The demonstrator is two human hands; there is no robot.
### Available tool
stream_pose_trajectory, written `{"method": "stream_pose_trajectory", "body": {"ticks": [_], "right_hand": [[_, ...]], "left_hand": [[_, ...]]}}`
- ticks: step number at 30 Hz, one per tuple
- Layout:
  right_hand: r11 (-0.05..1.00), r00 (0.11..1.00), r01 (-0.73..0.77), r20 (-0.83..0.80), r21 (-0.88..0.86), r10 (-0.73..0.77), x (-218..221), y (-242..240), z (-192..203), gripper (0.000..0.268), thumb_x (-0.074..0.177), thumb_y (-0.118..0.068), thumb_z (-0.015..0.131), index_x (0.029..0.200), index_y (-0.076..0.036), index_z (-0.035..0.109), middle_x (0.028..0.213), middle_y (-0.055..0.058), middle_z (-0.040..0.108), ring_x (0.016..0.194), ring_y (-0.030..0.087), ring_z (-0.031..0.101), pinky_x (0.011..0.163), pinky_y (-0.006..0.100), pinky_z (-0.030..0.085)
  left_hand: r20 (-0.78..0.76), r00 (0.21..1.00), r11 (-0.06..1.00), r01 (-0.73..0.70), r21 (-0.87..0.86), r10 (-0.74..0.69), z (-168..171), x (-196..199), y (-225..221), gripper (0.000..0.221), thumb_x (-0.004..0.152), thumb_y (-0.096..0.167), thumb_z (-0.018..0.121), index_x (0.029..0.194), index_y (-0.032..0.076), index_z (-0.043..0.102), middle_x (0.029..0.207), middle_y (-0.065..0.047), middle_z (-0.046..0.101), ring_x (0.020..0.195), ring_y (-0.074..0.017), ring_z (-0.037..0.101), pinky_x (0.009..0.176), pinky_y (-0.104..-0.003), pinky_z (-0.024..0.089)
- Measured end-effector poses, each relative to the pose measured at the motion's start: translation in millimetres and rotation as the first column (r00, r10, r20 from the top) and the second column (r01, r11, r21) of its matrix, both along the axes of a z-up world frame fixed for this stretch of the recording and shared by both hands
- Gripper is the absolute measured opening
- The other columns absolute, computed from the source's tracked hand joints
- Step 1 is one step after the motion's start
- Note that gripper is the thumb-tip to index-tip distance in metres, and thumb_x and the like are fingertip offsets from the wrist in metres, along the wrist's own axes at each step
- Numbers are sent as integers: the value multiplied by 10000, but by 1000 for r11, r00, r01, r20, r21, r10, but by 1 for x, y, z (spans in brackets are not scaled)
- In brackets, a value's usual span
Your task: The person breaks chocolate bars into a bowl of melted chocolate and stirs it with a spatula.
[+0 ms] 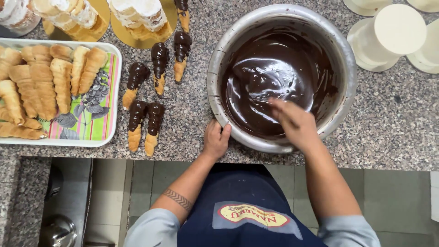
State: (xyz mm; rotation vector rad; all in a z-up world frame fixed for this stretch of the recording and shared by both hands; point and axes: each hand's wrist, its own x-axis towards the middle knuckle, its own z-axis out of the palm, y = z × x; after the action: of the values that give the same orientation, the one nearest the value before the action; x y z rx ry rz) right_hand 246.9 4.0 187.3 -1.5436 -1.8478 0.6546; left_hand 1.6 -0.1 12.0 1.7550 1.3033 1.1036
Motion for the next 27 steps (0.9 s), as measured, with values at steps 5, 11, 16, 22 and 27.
{"method": "stream_pose_trajectory", "body": {"ticks": [5, 11, 16, 22, 27], "right_hand": [[986, 967, 97, 222, 136, -125, 24, -14, 22, 326, 1000, -55, 696, 1318, -130, 695, 1228, 105, 738, 1073, 256, 743, 913, 337, 589], [989, 995, -44, 79, -138, 55, 34, -46, 23, 384, 915, -79, 700, 1292, -148, 696, 1148, 92, 766, 982, 201, 757, 850, 326, 598], [997, 995, 72, -75, -7, -72, 0, 8, -13, 345, 999, -80, 670, 1341, -128, 671, 1234, 112, 744, 984, 229, 732, 859, 326, 589], [998, 985, 55, 167, -22, -50, 58, -39, 29, 352, 986, -84, 682, 1334, -134, 683, 1184, 121, 748, 1036, 225, 749, 913, 326, 572], [974, 999, -26, -36, -224, 19, 49, -48, 3, 366, 950, -94, 684, 1312, -139, 705, 1140, 70, 782, 873, 164, 745, 788, 311, 592]], "left_hand": [[14, 1000, 999, -2, 35, 1, 4, -2, -2, 382, 1063, 361, 504, 1189, 25, 634, 1130, -195, 659, 1060, -409, 620, 936, -502, 467], [12, 1000, 998, -3, 67, 3, 3, -1, 0, 359, 1051, 356, 517, 1152, 32, 635, 1117, -190, 670, 1060, -404, 624, 936, -501, 474], [1, 1000, 1000, -14, 0, 14, 2, 0, -1, 358, 1051, 341, 512, 1164, 25, 636, 1102, -187, 667, 1053, -398, 626, 929, -501, 476], [14, 1000, 999, 0, 37, 0, 4, 0, -1, 331, 1045, 322, 531, 1132, 21, 639, 1079, -186, 671, 1034, -397, 629, 914, -503, 479], [15, 1000, 999, -24, 36, 23, 3, 0, 0, 281, 1030, 294, 555, 1085, 33, 642, 1034, -170, 672, 992, -385, 635, 883, -497, 488]]}}
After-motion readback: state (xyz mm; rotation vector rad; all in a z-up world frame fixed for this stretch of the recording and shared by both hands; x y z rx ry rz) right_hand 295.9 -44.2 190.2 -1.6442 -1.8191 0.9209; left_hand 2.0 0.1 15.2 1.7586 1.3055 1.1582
